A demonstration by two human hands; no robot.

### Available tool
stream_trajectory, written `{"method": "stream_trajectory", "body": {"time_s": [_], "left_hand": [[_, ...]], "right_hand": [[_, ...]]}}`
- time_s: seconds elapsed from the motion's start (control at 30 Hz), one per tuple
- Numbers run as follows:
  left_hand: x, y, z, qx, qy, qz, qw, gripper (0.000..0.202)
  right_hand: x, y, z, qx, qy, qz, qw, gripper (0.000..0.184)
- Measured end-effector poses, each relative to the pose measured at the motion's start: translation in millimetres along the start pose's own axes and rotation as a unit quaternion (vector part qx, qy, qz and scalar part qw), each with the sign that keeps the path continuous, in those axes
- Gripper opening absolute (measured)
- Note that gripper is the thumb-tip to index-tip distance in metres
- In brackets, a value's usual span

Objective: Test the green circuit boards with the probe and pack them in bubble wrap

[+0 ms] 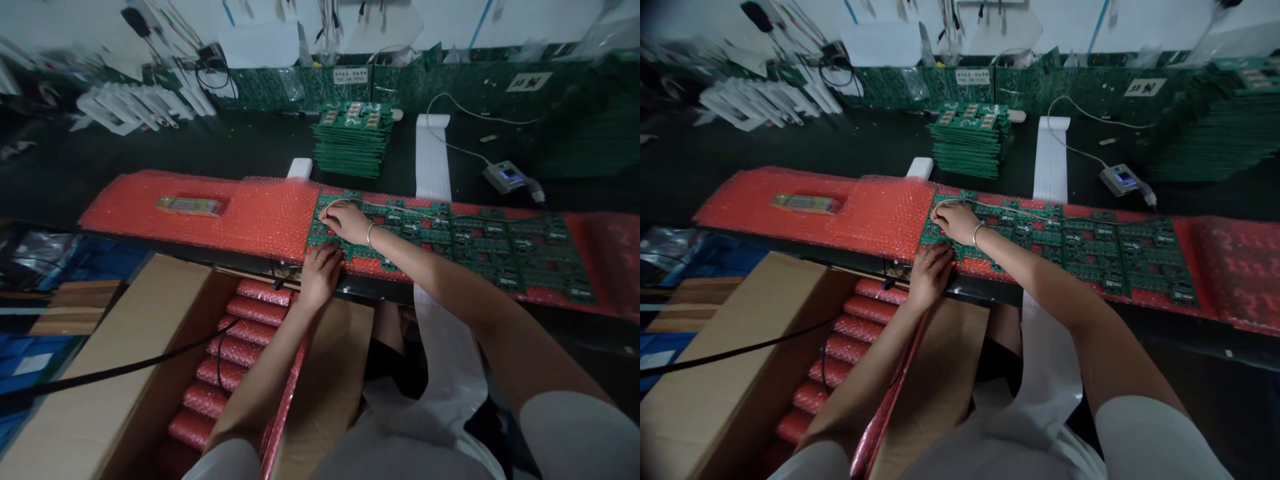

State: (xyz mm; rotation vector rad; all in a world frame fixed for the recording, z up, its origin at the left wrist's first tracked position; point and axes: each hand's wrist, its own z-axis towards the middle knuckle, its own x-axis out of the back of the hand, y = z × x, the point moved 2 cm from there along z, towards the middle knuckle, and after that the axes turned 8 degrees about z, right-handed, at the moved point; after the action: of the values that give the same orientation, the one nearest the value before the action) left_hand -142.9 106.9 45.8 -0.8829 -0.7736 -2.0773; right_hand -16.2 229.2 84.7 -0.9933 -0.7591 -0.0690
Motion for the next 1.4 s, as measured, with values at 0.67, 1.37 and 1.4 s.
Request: {"method": "stream_trajectory", "body": {"time_s": [0.67,1.37,1.4], "left_hand": [[4.2,1,5,0.03,-0.037,-0.013,0.999,0.021],[-73.0,200,7,-0.175,-0.263,-0.103,0.943,0.027],[-76.8,202,2,-0.168,-0.256,-0.113,0.945,0.027]], "right_hand": [[-4,4,3,0.039,-0.049,-0.046,0.997,0.015],[3,15,10,-0.033,-0.051,0.03,0.998,0.008],[3,15,10,-0.033,-0.052,0.028,0.998,0.008]]}}
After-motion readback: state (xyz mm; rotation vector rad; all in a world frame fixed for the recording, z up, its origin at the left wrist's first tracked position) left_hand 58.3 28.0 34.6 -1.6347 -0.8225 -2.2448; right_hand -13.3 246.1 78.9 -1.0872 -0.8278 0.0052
